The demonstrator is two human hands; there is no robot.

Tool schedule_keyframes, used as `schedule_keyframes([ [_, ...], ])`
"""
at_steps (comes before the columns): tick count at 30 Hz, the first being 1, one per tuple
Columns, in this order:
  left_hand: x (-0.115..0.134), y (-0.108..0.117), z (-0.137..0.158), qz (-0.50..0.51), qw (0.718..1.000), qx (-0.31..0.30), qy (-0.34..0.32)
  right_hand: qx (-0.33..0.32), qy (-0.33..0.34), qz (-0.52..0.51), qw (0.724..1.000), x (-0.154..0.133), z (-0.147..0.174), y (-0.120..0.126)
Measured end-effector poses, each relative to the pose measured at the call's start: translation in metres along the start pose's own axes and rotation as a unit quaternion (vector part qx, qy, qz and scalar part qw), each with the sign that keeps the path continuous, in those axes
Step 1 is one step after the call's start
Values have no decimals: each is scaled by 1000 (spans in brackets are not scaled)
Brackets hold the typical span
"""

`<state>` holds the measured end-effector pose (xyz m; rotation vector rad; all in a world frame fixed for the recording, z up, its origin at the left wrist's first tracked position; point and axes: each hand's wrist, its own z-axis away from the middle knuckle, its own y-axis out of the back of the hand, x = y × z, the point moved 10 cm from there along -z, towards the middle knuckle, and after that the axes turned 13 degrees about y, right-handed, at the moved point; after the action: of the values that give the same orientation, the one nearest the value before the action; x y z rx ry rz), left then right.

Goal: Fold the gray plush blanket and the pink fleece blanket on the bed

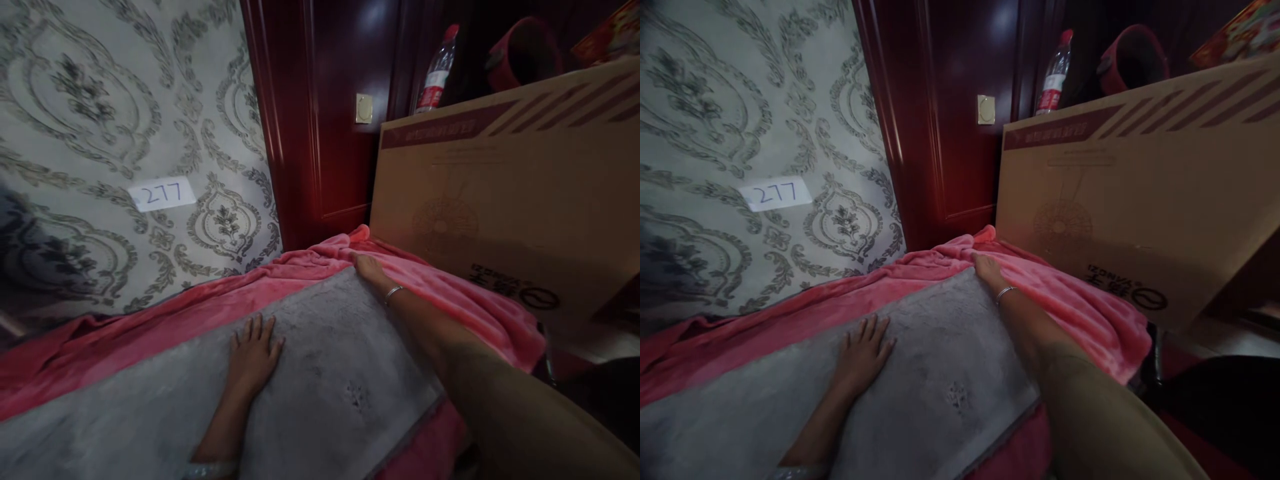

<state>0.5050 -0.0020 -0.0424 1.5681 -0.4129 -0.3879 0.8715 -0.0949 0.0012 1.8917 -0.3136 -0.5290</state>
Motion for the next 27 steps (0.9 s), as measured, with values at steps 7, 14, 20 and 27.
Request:
schedule_keyframes([
  [7,-1,-5,-2,-3,1000,5,-2,35,-75,-7,997,21,-36,-1],
  [14,-4,-8,-3,24,1000,18,-5,-9,15,-23,1000,20,-43,-36],
  [20,-4,-9,-3,27,999,18,-4,-64,-5,-3,998,50,-41,-59],
  [27,-3,-7,-3,11,1000,1,0,-61,-17,-12,998,52,-35,-53],
])
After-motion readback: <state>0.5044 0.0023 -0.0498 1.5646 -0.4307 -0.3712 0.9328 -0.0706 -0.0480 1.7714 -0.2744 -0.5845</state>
